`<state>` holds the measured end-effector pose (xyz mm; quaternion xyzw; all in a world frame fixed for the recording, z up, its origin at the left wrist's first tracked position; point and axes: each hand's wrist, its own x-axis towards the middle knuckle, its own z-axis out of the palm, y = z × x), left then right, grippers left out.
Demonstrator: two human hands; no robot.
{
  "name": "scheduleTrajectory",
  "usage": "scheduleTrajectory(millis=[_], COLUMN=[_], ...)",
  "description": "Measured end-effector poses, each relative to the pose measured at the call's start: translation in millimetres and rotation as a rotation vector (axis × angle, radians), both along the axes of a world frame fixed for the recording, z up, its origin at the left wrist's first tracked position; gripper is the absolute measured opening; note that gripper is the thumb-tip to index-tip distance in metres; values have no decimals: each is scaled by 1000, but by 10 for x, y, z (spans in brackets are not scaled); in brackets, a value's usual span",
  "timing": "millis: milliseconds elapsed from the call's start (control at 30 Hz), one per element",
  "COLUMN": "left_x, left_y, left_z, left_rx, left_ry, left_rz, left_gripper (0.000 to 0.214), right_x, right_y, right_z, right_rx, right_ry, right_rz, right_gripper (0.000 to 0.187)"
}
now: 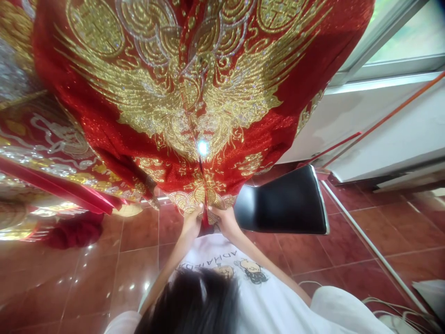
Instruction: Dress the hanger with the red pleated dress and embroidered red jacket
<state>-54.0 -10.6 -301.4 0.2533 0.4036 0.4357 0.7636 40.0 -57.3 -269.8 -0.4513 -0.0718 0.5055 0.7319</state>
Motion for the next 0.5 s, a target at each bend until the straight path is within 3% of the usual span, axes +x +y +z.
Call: scheduleTrajectory(millis=[333, 500], left_x=[52, 69], left_y=[-25, -27], left_z=[46, 67], left_rx=[17, 23], left_ry=[-3, -9], left_rz=[-14, 47], left_gripper=[53, 60], right_x=[7, -17], right_y=[5, 25], right_z=[4, 32], right_rx=[4, -13], right_ry=[8, 46], right_rz=[-33, -59], right_gripper=[41, 43])
